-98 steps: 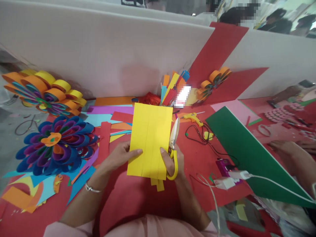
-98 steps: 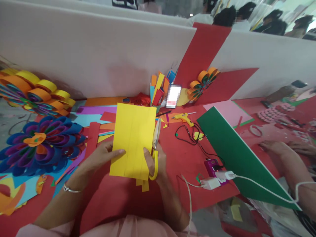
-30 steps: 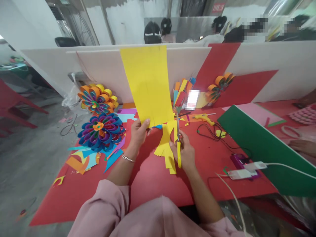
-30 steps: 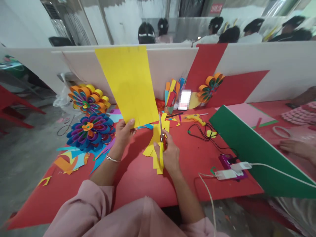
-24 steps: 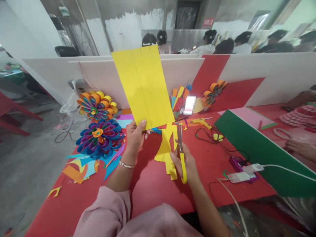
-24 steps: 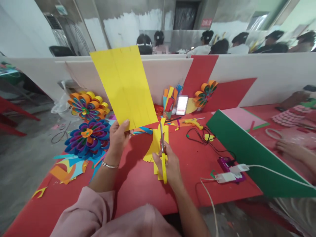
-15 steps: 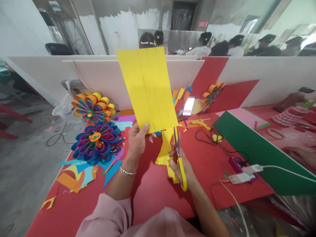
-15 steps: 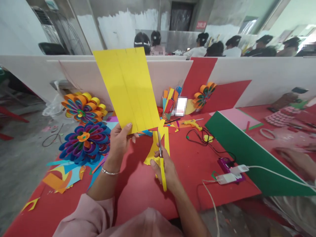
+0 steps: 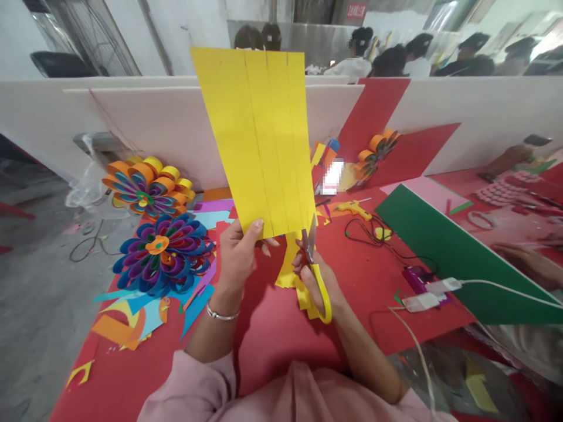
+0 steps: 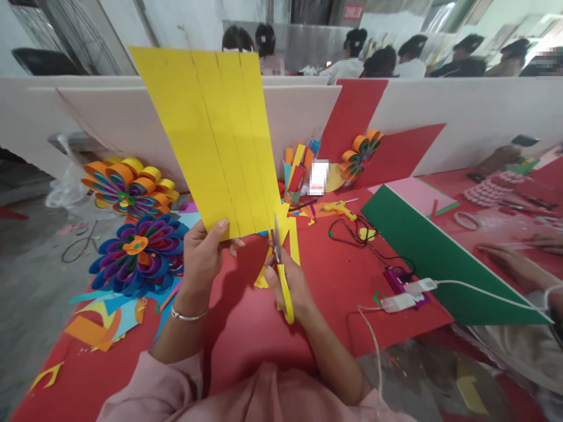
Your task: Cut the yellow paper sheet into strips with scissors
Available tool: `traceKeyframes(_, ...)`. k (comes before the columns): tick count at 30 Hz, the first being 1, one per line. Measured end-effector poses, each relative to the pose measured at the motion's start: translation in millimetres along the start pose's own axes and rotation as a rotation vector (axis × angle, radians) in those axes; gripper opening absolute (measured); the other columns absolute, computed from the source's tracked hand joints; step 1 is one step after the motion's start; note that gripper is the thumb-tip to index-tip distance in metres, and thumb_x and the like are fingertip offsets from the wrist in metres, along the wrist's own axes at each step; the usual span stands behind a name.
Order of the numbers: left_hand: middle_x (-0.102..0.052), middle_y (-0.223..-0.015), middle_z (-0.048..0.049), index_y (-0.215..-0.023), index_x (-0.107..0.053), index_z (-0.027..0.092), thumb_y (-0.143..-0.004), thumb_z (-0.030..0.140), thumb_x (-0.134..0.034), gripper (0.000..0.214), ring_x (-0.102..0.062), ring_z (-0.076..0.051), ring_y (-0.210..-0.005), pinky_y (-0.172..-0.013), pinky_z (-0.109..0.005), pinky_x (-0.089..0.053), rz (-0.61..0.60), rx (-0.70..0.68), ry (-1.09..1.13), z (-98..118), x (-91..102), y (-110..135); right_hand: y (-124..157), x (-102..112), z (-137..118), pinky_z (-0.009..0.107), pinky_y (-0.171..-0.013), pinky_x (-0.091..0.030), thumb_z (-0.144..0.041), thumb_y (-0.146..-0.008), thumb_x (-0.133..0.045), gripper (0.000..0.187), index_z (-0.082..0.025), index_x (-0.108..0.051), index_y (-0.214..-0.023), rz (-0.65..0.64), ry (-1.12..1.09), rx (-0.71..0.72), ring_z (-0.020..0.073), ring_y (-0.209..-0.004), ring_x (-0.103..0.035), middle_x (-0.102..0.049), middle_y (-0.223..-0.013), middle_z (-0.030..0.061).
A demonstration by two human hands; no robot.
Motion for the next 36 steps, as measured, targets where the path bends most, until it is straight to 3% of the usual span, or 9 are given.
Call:
traceKeyframes(8, -0.073, -0.068, -0.0001, -0.084, -0.074, 0.019, -0.083, 0.041, -0.086, 0.025, -0.067, -0.014, -0.047, -0.037, -0.021, -0.048, 0.023, 0.007, -0.025, -6, 2.6, -4, -12, -1, -2, 0.029, -0.061, -0.052, -0.054, -0.104, -0.055, 0.05, -0.025, -0.056, -0.146, -0.084, -0.127, -0.052, 0.017, -0.072, -0.058, -0.064, -0.093, 0.0029)
traceKeyframes(14, -0.071, -0.065, -0.0003, -0.082, -0.073, 0.019, -0.085, 0.039, -0.085, 0.024, -0.067, -0.015, -0.047, -0.036, -0.021, -0.045, 0.017, 0.002, -0.03, -7, 5.9, -6, -15, -4, 0, 0.028, -0.063, -0.051, -0.054, -0.105, -0.054, 0.055, -0.025, -0.052, -0.152, -0.103, -0.152, -0.054, 0.0162, -0.074, -0.058, -0.063, -0.096, 0.0029)
traceKeyframes(19, -0.07, -0.061, 0.0006, -0.082, -0.072, 0.018, -0.085, 0.041, -0.084, 0.025, -0.066, -0.015, -0.046, -0.035, -0.02, -0.046, 0.003, 0.006, -0.062, -7, 6.6, -6, -15, -4, -2, 0.028, -0.066, -0.052, -0.058, -0.103, -0.055, 0.039, -0.025, -0.065, -0.12, -0.11, -0.14, -0.07, 0.0167, -0.077, -0.06, -0.064, -0.095, 0.0028)
traceKeyframes(22, -0.07, -0.061, 0.0007, -0.083, -0.073, 0.019, -0.085, 0.041, -0.084, 0.024, -0.065, -0.014, -0.045, -0.035, -0.021, -0.045, -0.003, 0.005, -0.06, -7, 7.2, -6, -14, -4, -3, 0.028, -0.066, -0.051, -0.06, -0.103, -0.054, 0.038, -0.024, -0.064, -0.105, -0.113, -0.14, -0.079, 0.0161, -0.075, -0.059, -0.063, -0.092, 0.0024)
traceKeyframes(27, -0.071, -0.063, 0.0001, -0.083, -0.073, 0.019, -0.083, 0.042, -0.085, 0.026, -0.066, -0.015, -0.045, -0.035, -0.021, -0.045, 0.004, 0.008, -0.057, -7, 8.2, -6, -14, -5, -3, 0.028, -0.066, -0.049, -0.057, -0.104, -0.053, 0.036, -0.024, -0.064, -0.111, -0.111, -0.152, -0.074, 0.0154, -0.074, -0.057, -0.062, -0.091, 0.0011)
traceKeyframes(32, -0.07, -0.062, 0.0001, -0.082, -0.072, 0.018, -0.083, 0.04, -0.086, 0.026, -0.066, -0.015, -0.045, -0.035, -0.021, -0.046, 0.015, 0.009, -0.053, -7, 7.3, -6, -16, -4, -5, 0.027, -0.062, -0.048, -0.051, -0.105, -0.054, 0.04, -0.026, -0.058, -0.136, -0.107, -0.129, -0.056, 0.0147, -0.071, -0.056, -0.063, -0.093, 0.001)
traceKeyframes(36, -0.071, -0.064, 0.0002, -0.082, -0.071, 0.018, -0.081, 0.041, -0.086, 0.028, -0.067, -0.015, -0.045, -0.034, -0.021, -0.046, 0.012, 0.004, -0.059, -7, 6.2, -7, -17, -5, -3, 0.027, -0.06, -0.048, -0.048, -0.105, -0.053, 0.044, -0.027, -0.055, -0.143, -0.111, -0.133, -0.043, 0.0145, -0.069, -0.056, -0.062, -0.092, 0.0006)
Point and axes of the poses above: each hand's wrist, its own y-axis away from the middle knuckle, its own x-axis out of the back of the hand, z = x × y, the point moved 2 cm from there along -y, towards the middle knuckle
